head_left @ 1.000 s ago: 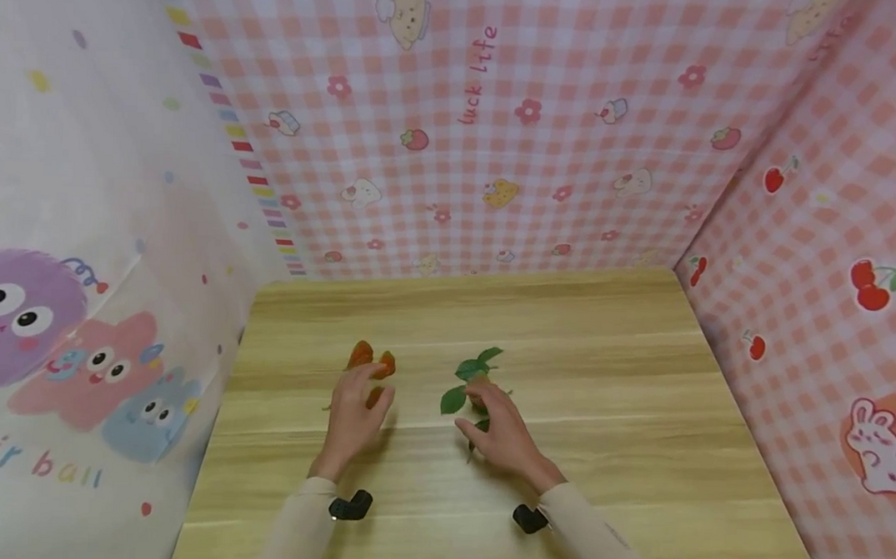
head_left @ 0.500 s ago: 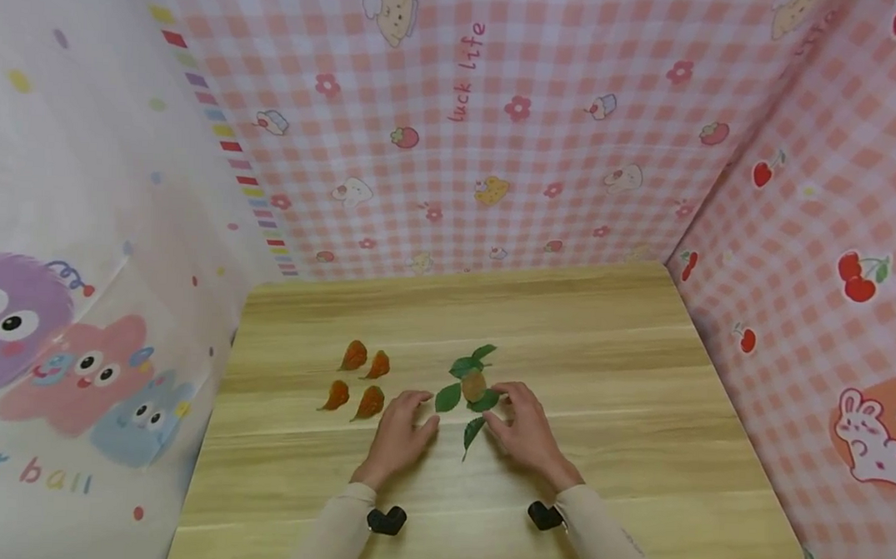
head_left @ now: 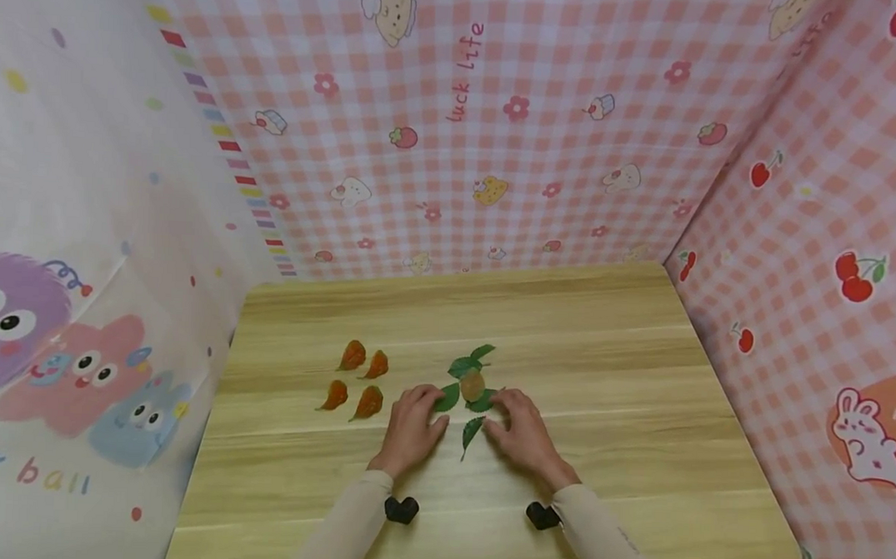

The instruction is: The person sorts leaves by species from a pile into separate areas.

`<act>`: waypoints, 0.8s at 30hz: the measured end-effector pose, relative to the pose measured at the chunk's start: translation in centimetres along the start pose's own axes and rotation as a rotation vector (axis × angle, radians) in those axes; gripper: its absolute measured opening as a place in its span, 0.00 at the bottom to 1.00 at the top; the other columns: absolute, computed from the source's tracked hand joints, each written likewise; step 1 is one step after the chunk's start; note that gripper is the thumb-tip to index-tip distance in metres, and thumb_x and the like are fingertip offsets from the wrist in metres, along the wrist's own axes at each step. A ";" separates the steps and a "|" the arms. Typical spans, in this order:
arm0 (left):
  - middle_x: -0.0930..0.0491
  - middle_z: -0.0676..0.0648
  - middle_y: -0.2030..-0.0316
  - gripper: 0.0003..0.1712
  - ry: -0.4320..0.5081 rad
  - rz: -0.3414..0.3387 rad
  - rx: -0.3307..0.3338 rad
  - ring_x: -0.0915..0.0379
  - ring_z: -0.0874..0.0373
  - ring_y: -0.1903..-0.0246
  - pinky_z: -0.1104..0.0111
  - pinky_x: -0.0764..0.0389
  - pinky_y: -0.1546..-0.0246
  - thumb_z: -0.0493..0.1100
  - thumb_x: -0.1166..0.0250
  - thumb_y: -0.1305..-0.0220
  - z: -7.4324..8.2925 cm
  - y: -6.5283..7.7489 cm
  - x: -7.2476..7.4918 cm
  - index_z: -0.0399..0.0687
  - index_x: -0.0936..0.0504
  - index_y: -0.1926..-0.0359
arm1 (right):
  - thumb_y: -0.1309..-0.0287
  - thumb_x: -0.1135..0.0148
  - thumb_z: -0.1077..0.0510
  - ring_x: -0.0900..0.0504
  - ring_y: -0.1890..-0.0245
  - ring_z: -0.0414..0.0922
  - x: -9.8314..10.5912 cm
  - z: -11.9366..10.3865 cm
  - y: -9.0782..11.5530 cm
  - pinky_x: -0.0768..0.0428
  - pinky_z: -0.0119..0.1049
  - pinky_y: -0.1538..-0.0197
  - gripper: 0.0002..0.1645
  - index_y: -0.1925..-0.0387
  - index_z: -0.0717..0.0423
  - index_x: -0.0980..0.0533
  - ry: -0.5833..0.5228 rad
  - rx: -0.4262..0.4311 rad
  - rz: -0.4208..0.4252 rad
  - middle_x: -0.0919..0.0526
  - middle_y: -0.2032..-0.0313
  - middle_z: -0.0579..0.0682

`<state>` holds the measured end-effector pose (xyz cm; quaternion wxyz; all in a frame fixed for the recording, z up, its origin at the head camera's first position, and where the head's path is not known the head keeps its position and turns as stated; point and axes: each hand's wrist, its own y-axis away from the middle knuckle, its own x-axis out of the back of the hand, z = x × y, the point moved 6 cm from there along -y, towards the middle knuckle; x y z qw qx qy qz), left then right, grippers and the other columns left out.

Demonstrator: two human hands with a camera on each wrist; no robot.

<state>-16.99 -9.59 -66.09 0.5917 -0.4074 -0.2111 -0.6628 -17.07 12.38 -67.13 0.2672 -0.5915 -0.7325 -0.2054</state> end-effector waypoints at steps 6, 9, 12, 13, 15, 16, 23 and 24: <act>0.11 0.41 0.40 0.20 -0.086 0.012 -0.077 0.17 0.40 0.40 0.41 0.18 0.46 0.42 0.21 0.28 -1.6 -0.2 -1.6 0.42 0.09 0.39 | 0.29 0.21 0.58 0.19 0.32 0.61 -0.7 -0.3 0.0 0.21 0.60 0.25 0.18 0.42 0.59 0.12 0.040 0.030 -0.051 0.14 0.42 0.57; 0.11 0.44 0.40 0.20 -0.076 0.027 -0.108 0.17 0.42 0.41 0.42 0.19 0.47 0.46 0.23 0.26 -3.3 -0.3 -3.1 0.45 0.09 0.38 | 0.30 0.21 0.59 0.18 0.40 0.55 -0.9 -0.7 0.0 0.18 0.53 0.35 0.18 0.42 0.58 0.11 0.084 0.080 -0.072 0.14 0.48 0.53; 0.11 0.46 0.41 0.19 -0.068 0.023 -0.112 0.17 0.43 0.40 0.44 0.18 0.45 0.48 0.24 0.25 -5.0 -0.4 -4.5 0.49 0.08 0.38 | 0.30 0.21 0.59 0.19 0.44 0.50 -1.2 -1.0 0.0 0.19 0.49 0.40 0.16 0.43 0.56 0.10 0.132 0.137 -0.091 0.15 0.51 0.50; 0.11 0.46 0.41 0.18 -0.062 0.019 -0.113 0.17 0.42 0.41 0.44 0.18 0.45 0.49 0.23 0.25 -5.2 -0.4 -4.7 0.49 0.08 0.39 | 0.30 0.21 0.59 0.19 0.46 0.49 -1.3 -1.1 0.0 0.19 0.48 0.41 0.16 0.44 0.56 0.10 0.145 0.154 -0.097 0.15 0.52 0.49; 0.10 0.47 0.42 0.17 -0.062 0.015 -0.109 0.17 0.43 0.41 0.44 0.17 0.45 0.49 0.23 0.25 -5.7 -0.5 -5.1 0.51 0.07 0.40 | 0.29 0.22 0.59 0.20 0.46 0.48 -1.5 -1.3 0.0 0.20 0.48 0.40 0.14 0.45 0.55 0.09 0.160 0.179 -0.113 0.15 0.52 0.48; 0.10 0.47 0.43 0.16 -0.061 0.015 -0.112 0.16 0.43 0.42 0.44 0.17 0.45 0.49 0.23 0.25 -5.6 -0.5 -5.0 0.50 0.07 0.41 | 0.29 0.22 0.59 0.20 0.47 0.48 -1.5 -1.3 0.0 0.20 0.48 0.40 0.14 0.45 0.54 0.09 0.168 0.191 -0.115 0.15 0.52 0.48; 0.10 0.44 0.47 0.12 -0.061 0.036 -0.158 0.16 0.42 0.47 0.45 0.17 0.50 0.44 0.22 0.27 -2.7 -0.1 -2.2 0.45 0.06 0.48 | 0.31 0.21 0.62 0.21 0.52 0.47 -1.6 -1.4 0.0 0.21 0.45 0.45 0.07 0.54 0.53 0.08 0.187 0.242 -0.098 0.16 0.54 0.48; 0.10 0.44 0.48 0.11 -0.080 0.049 -0.179 0.15 0.43 0.48 0.48 0.17 0.51 0.45 0.23 0.25 -2.7 0.0 -2.2 0.46 0.06 0.49 | 0.32 0.21 0.62 0.21 0.52 0.47 -1.5 -1.5 0.0 0.20 0.45 0.45 0.06 0.55 0.53 0.08 0.185 0.246 -0.094 0.16 0.55 0.48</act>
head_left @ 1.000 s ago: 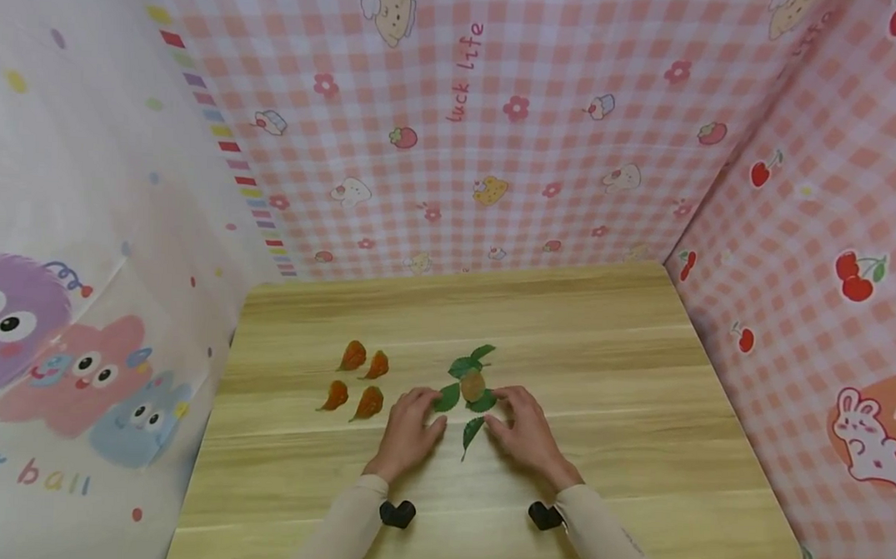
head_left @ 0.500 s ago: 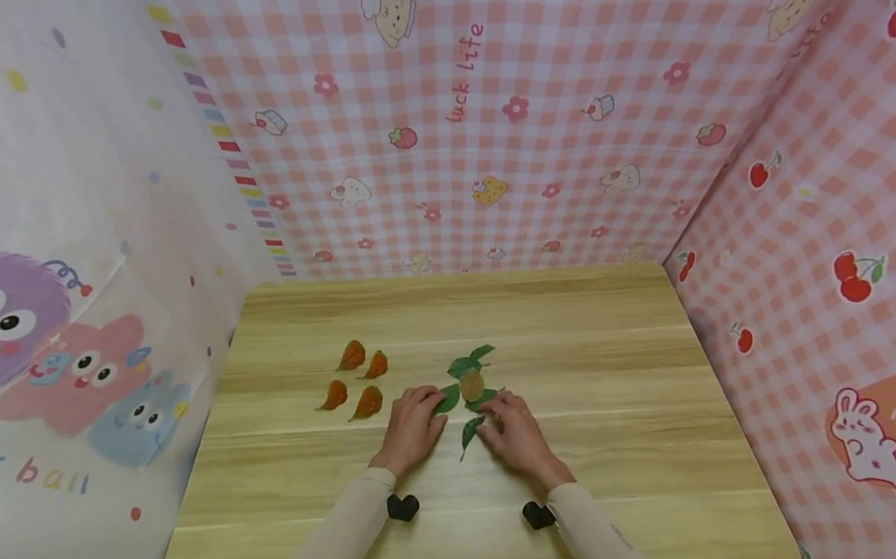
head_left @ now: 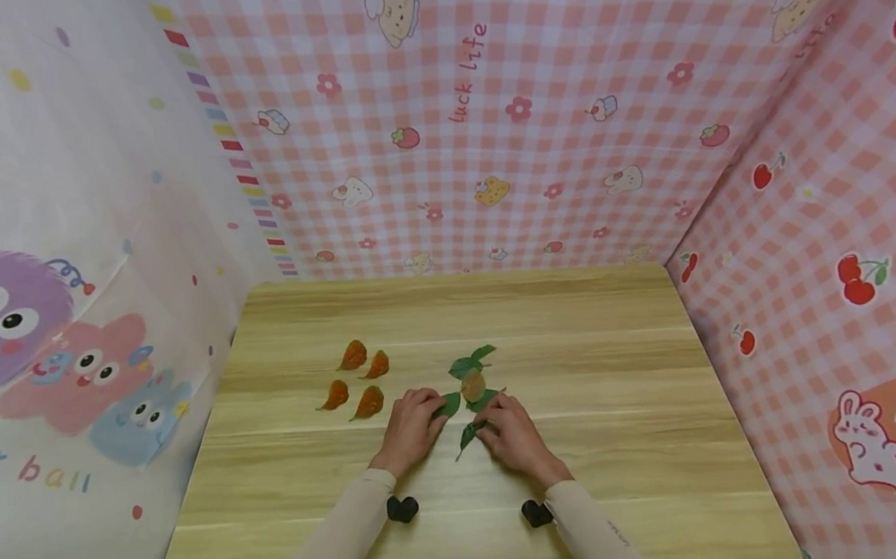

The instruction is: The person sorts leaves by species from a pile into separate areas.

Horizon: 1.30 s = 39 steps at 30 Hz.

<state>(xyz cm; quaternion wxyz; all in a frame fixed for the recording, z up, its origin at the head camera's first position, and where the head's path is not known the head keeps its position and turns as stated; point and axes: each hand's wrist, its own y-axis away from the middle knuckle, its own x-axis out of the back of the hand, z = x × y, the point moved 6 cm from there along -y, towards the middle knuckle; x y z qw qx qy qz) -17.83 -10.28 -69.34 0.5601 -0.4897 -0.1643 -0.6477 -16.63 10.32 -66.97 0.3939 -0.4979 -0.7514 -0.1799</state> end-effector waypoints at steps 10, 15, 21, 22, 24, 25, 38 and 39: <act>0.10 0.46 0.51 0.14 0.009 0.003 -0.029 0.16 0.46 0.51 0.49 0.17 0.51 0.48 0.20 0.29 -0.1 0.5 0.1 0.45 0.05 0.51 | 0.33 0.20 0.63 0.20 0.52 0.46 0.2 0.0 0.1 0.19 0.45 0.46 0.02 0.59 0.55 0.07 -0.029 0.011 0.007 0.15 0.56 0.47; 0.10 0.45 0.52 0.13 0.013 0.001 -0.042 0.16 0.47 0.53 0.52 0.15 0.48 0.46 0.21 0.29 1.4 0.3 1.8 0.42 0.05 0.50 | 0.32 0.20 0.62 0.17 0.50 0.47 0.6 0.2 0.2 0.17 0.47 0.43 0.03 0.61 0.51 0.08 -0.078 -0.033 -0.002 0.13 0.55 0.45; 0.09 0.42 0.51 0.14 0.008 -0.043 0.021 0.14 0.45 0.52 0.51 0.13 0.46 0.43 0.19 0.31 2.2 0.1 2.2 0.40 0.06 0.49 | 0.29 0.22 0.61 0.14 0.49 0.46 1.5 0.6 0.7 0.16 0.47 0.39 0.03 0.61 0.49 0.09 -0.134 -0.080 0.023 0.08 0.54 0.43; 0.09 0.43 0.50 0.15 0.019 -0.039 0.010 0.14 0.46 0.50 0.52 0.13 0.44 0.45 0.20 0.29 1.6 0.3 1.5 0.41 0.06 0.47 | 0.29 0.22 0.61 0.14 0.49 0.46 1.6 0.7 0.7 0.16 0.47 0.39 0.03 0.61 0.49 0.09 -0.139 -0.093 0.029 0.07 0.54 0.43; 0.08 0.44 0.48 0.17 0.032 -0.024 -0.015 0.14 0.47 0.49 0.53 0.13 0.42 0.48 0.22 0.26 0.9 0.6 0.8 0.43 0.06 0.44 | 0.29 0.23 0.61 0.13 0.48 0.47 1.9 0.9 0.9 0.15 0.47 0.38 0.03 0.60 0.49 0.08 -0.153 -0.122 0.044 0.06 0.53 0.44; 0.08 0.44 0.48 0.17 0.038 -0.018 -0.023 0.13 0.46 0.49 0.52 0.13 0.42 0.47 0.23 0.26 0.8 0.7 0.7 0.43 0.06 0.43 | 0.29 0.23 0.62 0.12 0.48 0.48 2.2 0.9 1.0 0.15 0.49 0.37 0.03 0.59 0.50 0.08 -0.166 -0.139 0.051 0.06 0.53 0.45; 0.08 0.42 0.51 0.14 0.074 0.003 -0.025 0.13 0.46 0.52 0.50 0.11 0.47 0.42 0.21 0.29 1.3 0.9 1.8 0.41 0.06 0.46 | 0.23 0.27 0.59 0.11 0.58 0.43 5.1 2.4 1.1 0.13 0.31 0.54 0.06 0.49 0.55 0.11 -0.347 -0.338 0.168 0.06 0.53 0.53; 0.08 0.42 0.51 0.14 0.079 0.006 -0.026 0.13 0.46 0.52 0.50 0.11 0.47 0.42 0.21 0.29 1.1 1.0 1.6 0.42 0.06 0.46 | 0.23 0.27 0.60 0.11 0.59 0.43 5.3 2.5 1.0 0.14 0.30 0.55 0.07 0.49 0.56 0.11 -0.363 -0.346 0.180 0.06 0.54 0.54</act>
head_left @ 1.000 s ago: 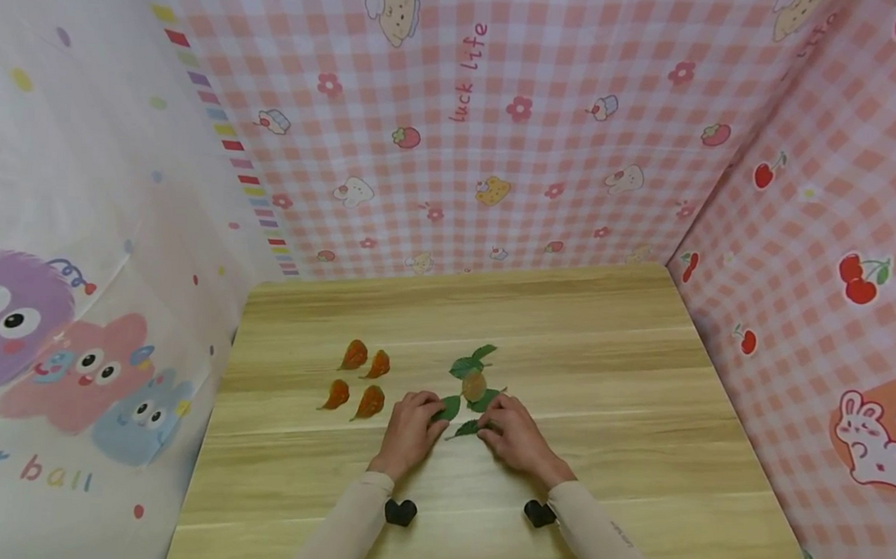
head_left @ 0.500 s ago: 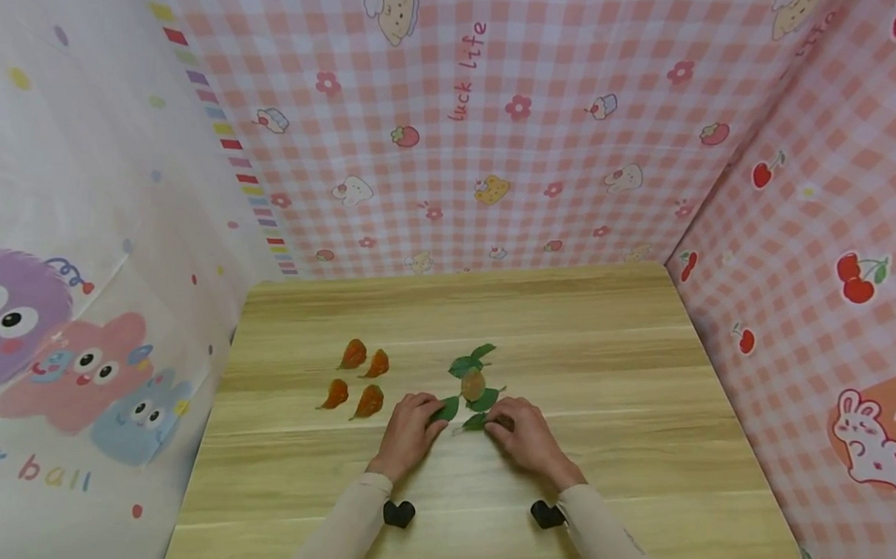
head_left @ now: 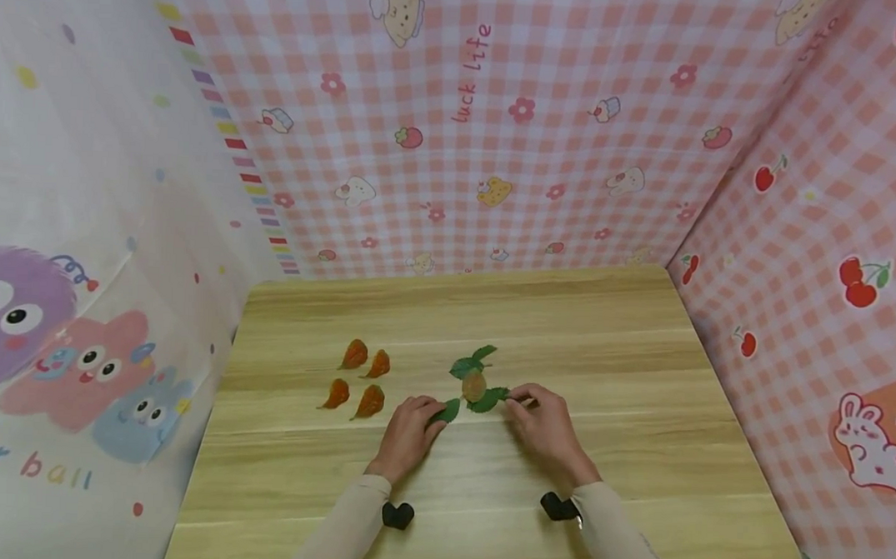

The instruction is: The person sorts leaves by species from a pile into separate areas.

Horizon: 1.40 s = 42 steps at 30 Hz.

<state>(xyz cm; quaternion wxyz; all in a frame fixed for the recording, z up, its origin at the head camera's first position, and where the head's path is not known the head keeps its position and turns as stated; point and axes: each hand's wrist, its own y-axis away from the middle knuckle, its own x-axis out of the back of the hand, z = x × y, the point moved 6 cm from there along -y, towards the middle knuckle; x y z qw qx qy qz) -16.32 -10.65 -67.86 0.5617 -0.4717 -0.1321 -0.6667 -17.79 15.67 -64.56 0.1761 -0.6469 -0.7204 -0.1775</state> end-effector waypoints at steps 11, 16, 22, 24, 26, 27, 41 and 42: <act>0.08 0.42 0.51 0.14 0.037 0.009 -0.004 0.13 0.45 0.53 0.51 0.11 0.50 0.43 0.21 0.28 -2.3 0.5 -2.1 0.43 0.06 0.45 | 0.25 0.26 0.62 0.15 0.47 0.44 2.2 0.2 -1.3 0.16 0.25 0.48 0.05 0.55 0.62 0.10 -0.103 -0.002 0.164 0.12 0.47 0.59; 0.09 0.43 0.50 0.15 0.032 -0.006 0.012 0.13 0.46 0.52 0.54 0.11 0.48 0.44 0.21 0.28 -2.7 0.6 -2.5 0.44 0.06 0.45 | 0.26 0.25 0.63 0.15 0.51 0.38 3.0 0.4 -1.8 0.18 0.22 0.50 0.07 0.54 0.66 0.10 -0.170 -0.049 0.222 0.13 0.46 0.63; 0.09 0.44 0.51 0.14 0.038 0.002 -0.003 0.13 0.47 0.52 0.53 0.11 0.48 0.45 0.21 0.27 -2.0 0.5 -1.9 0.44 0.06 0.46 | 0.22 0.28 0.58 0.13 0.57 0.32 3.7 1.0 -2.2 0.15 0.22 0.54 0.13 0.48 0.67 0.12 -0.233 -0.154 0.235 0.10 0.45 0.65; 0.09 0.44 0.51 0.14 0.033 0.009 -0.011 0.13 0.48 0.52 0.54 0.11 0.48 0.45 0.22 0.26 -1.6 0.5 -1.5 0.43 0.06 0.45 | 0.21 0.29 0.57 0.11 0.57 0.35 3.8 1.3 -2.4 0.16 0.23 0.55 0.15 0.47 0.66 0.13 -0.232 -0.181 0.233 0.09 0.47 0.65; 0.09 0.43 0.51 0.13 0.034 0.008 -0.012 0.13 0.48 0.53 0.54 0.11 0.49 0.43 0.23 0.26 -1.3 0.4 -1.2 0.42 0.06 0.46 | 0.20 0.30 0.56 0.10 0.56 0.41 4.1 1.5 -2.6 0.15 0.25 0.55 0.16 0.46 0.67 0.13 -0.228 -0.199 0.231 0.08 0.49 0.66; 0.09 0.43 0.51 0.13 0.035 0.005 -0.008 0.13 0.48 0.53 0.54 0.11 0.49 0.42 0.22 0.26 -1.0 0.4 -1.0 0.41 0.06 0.46 | 0.20 0.30 0.56 0.09 0.55 0.45 4.2 1.6 -2.7 0.14 0.27 0.54 0.16 0.46 0.67 0.13 -0.227 -0.205 0.228 0.08 0.49 0.66; 0.09 0.43 0.51 0.14 0.028 -0.020 0.017 0.12 0.45 0.51 0.51 0.10 0.47 0.39 0.21 0.29 0.0 0.2 0.0 0.40 0.06 0.46 | 0.18 0.35 0.61 0.08 0.66 0.36 5.7 4.3 -4.2 0.08 0.29 0.57 0.18 0.42 0.75 0.19 -0.482 -0.338 0.213 0.04 0.61 0.53; 0.09 0.43 0.50 0.14 0.040 -0.018 0.022 0.12 0.46 0.51 0.52 0.10 0.46 0.40 0.22 0.28 -0.5 0.3 -0.5 0.41 0.06 0.45 | 0.18 0.35 0.61 0.08 0.66 0.36 5.8 4.5 -4.3 0.08 0.29 0.57 0.18 0.42 0.75 0.20 -0.494 -0.354 0.213 0.05 0.61 0.51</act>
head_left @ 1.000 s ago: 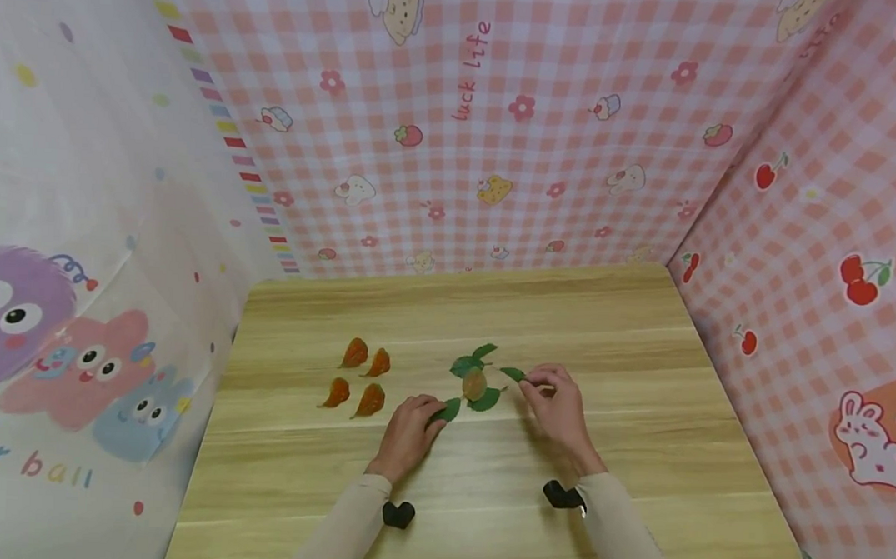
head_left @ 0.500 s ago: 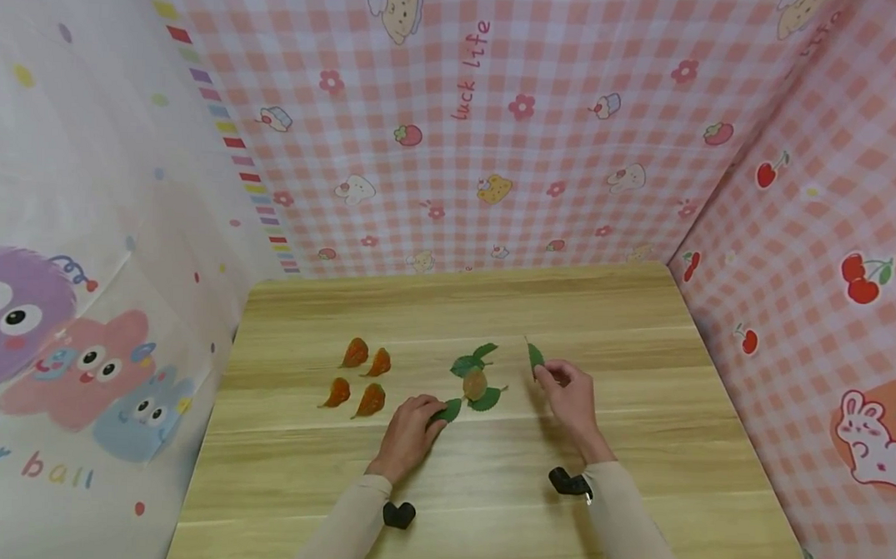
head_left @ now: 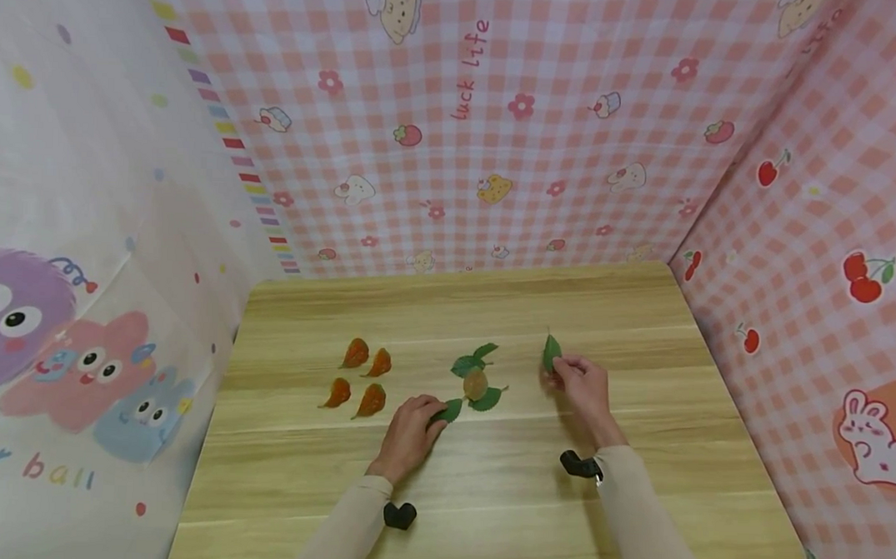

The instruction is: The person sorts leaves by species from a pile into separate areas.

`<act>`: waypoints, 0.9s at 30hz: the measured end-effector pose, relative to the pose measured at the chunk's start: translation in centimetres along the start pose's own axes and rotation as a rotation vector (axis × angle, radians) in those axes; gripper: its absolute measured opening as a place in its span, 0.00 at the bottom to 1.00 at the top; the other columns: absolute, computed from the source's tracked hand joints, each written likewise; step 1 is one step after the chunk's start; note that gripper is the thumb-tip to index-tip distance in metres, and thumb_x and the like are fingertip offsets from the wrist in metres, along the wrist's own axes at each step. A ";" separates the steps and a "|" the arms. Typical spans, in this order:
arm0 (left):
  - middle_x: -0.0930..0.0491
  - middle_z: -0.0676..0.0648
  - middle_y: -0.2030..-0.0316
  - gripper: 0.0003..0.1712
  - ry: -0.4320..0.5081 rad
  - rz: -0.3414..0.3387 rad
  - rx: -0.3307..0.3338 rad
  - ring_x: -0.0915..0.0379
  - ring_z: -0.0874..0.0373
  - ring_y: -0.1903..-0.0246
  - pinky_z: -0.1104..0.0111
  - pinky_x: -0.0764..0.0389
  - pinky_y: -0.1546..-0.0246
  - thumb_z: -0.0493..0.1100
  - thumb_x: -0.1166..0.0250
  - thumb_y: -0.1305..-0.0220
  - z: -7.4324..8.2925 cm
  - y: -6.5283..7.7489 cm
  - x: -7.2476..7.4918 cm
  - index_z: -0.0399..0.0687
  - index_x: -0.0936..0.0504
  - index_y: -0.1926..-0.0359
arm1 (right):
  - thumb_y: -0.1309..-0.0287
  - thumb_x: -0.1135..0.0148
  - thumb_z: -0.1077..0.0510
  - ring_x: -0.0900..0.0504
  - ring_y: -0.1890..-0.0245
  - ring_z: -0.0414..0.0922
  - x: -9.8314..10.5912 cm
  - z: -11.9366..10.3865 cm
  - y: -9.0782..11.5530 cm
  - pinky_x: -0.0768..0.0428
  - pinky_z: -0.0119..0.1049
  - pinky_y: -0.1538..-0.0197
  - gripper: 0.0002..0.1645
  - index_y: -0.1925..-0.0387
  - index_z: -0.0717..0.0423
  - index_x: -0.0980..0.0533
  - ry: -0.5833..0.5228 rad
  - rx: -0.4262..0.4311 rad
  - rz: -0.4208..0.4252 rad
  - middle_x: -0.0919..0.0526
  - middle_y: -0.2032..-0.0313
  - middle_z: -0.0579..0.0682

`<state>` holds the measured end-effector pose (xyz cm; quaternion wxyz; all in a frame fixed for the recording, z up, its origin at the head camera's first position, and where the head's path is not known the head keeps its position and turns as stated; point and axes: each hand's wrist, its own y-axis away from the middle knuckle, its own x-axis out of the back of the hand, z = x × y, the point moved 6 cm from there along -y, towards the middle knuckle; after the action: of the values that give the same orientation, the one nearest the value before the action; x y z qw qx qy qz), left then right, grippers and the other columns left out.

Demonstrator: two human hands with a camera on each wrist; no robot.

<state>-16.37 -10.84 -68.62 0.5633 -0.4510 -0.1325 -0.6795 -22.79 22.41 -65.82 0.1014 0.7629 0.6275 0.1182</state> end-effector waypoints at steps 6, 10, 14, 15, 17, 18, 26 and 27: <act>0.09 0.46 0.49 0.14 0.007 -0.012 0.047 0.12 0.48 0.51 0.54 0.10 0.46 0.44 0.21 0.28 -2.7 0.2 -2.3 0.47 0.06 0.45 | 0.16 0.37 0.60 0.07 0.66 0.35 0.5 0.7 -1.3 0.08 0.28 0.57 0.22 0.35 0.75 0.23 -0.030 -0.090 -0.014 0.06 0.64 0.47; 0.09 0.44 0.51 0.12 0.004 0.004 0.007 0.12 0.46 0.53 0.54 0.10 0.49 0.41 0.21 0.28 -0.8 0.0 -0.6 0.43 0.06 0.47 | 0.15 0.39 0.60 0.07 0.67 0.36 0.5 1.2 -2.0 0.08 0.28 0.58 0.25 0.30 0.76 0.26 -0.033 -0.146 -0.040 0.07 0.64 0.49; 0.09 0.43 0.52 0.12 0.012 -0.001 0.000 0.12 0.46 0.53 0.53 0.10 0.50 0.41 0.22 0.27 -0.7 0.2 -0.6 0.42 0.06 0.47 | 0.15 0.40 0.62 0.07 0.67 0.37 0.7 1.5 -2.4 0.08 0.29 0.58 0.25 0.29 0.78 0.27 -0.020 -0.163 -0.040 0.08 0.62 0.52; 0.09 0.43 0.51 0.12 0.027 -0.008 0.017 0.12 0.45 0.52 0.50 0.10 0.48 0.41 0.22 0.27 -0.8 0.2 -0.6 0.42 0.06 0.46 | 0.15 0.40 0.63 0.07 0.67 0.37 0.8 1.6 -2.5 0.07 0.29 0.58 0.25 0.30 0.78 0.27 -0.015 -0.160 -0.033 0.08 0.62 0.53; 0.09 0.44 0.50 0.12 0.029 -0.006 0.021 0.12 0.46 0.52 0.53 0.10 0.47 0.42 0.22 0.26 -1.7 0.4 -1.4 0.44 0.06 0.46 | 0.15 0.41 0.64 0.07 0.67 0.37 0.8 1.7 -2.8 0.07 0.29 0.57 0.23 0.31 0.79 0.26 -0.003 -0.144 -0.018 0.07 0.60 0.56; 0.09 0.44 0.50 0.12 0.030 -0.006 0.022 0.12 0.46 0.51 0.52 0.10 0.47 0.42 0.22 0.26 -1.8 0.4 -1.4 0.44 0.06 0.45 | 0.16 0.40 0.65 0.07 0.67 0.37 0.9 1.7 -2.9 0.07 0.30 0.57 0.23 0.32 0.79 0.26 0.005 -0.134 -0.010 0.07 0.59 0.57; 0.09 0.43 0.50 0.13 0.003 0.015 -0.028 0.13 0.47 0.53 0.54 0.10 0.50 0.41 0.23 0.26 -0.5 0.1 -0.4 0.42 0.07 0.45 | 0.27 0.33 0.66 0.13 0.73 0.35 2.1 1.5 -4.5 0.13 0.28 0.65 0.10 0.50 0.71 0.15 0.224 0.074 0.190 0.09 0.69 0.49; 0.09 0.43 0.50 0.13 -0.006 0.011 -0.026 0.13 0.47 0.53 0.54 0.10 0.50 0.41 0.23 0.26 -0.3 0.1 -0.3 0.42 0.07 0.45 | 0.29 0.33 0.65 0.14 0.72 0.36 2.3 1.4 -4.7 0.15 0.28 0.64 0.09 0.54 0.68 0.14 0.285 0.110 0.229 0.10 0.70 0.48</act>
<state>-16.46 -10.84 -69.03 0.5609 -0.4609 -0.1230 -0.6766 -26.32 25.59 -68.48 -0.0443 0.8092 0.5501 0.2013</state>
